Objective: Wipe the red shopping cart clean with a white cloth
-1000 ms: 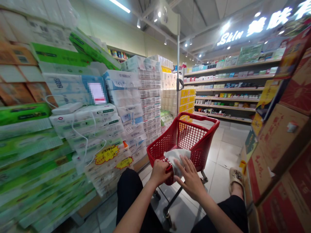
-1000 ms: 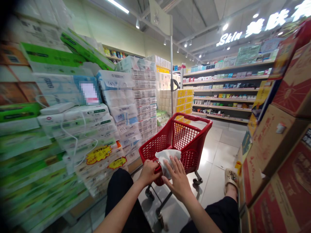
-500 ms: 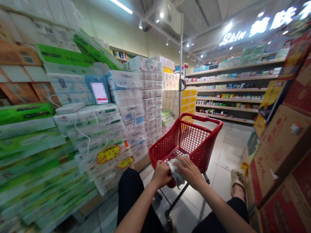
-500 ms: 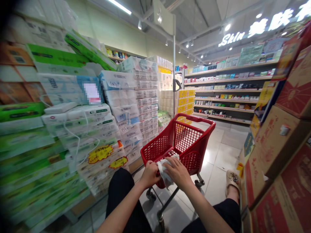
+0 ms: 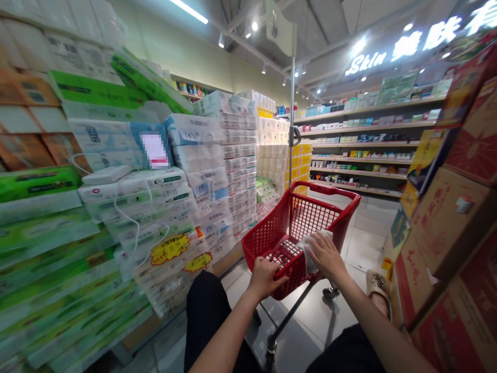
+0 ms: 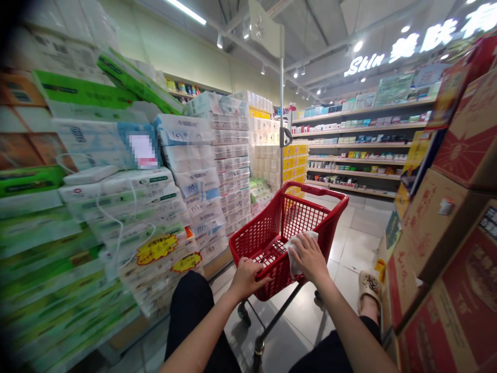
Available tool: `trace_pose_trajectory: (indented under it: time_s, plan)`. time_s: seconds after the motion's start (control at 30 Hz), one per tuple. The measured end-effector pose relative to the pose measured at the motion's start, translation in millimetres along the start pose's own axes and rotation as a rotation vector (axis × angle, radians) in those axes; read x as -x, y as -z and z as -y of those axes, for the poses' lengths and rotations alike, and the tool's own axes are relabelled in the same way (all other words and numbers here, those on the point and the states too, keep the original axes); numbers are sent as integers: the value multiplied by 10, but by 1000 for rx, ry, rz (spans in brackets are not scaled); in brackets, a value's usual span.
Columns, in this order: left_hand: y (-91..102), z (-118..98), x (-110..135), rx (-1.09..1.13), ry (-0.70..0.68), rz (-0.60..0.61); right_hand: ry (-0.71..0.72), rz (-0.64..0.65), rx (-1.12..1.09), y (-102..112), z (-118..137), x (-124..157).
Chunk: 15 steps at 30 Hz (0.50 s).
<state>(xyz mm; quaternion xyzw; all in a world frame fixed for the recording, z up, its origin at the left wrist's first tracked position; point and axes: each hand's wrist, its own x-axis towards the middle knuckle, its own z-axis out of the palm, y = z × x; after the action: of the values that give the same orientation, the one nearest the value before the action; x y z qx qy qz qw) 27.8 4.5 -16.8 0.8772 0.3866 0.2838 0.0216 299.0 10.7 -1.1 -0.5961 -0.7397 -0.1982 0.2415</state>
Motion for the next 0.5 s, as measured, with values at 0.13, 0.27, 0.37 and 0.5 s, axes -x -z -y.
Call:
trace_pose_trajectory:
  time_s: [0.13,0.27,0.37,0.5]
  plan:
    - [-31,31,-98,-81,36,15,49,-16,-47,14,467,79]
    - [-31,62,-180,-149,55,64,178,-8,-106,40,923,189]
    - [-30,75,-206,-171,58,84,246,-5,-124,31,1017,223]
    - [-31,73,-204,-147,55,44,274,26,-123,-4,704,155]
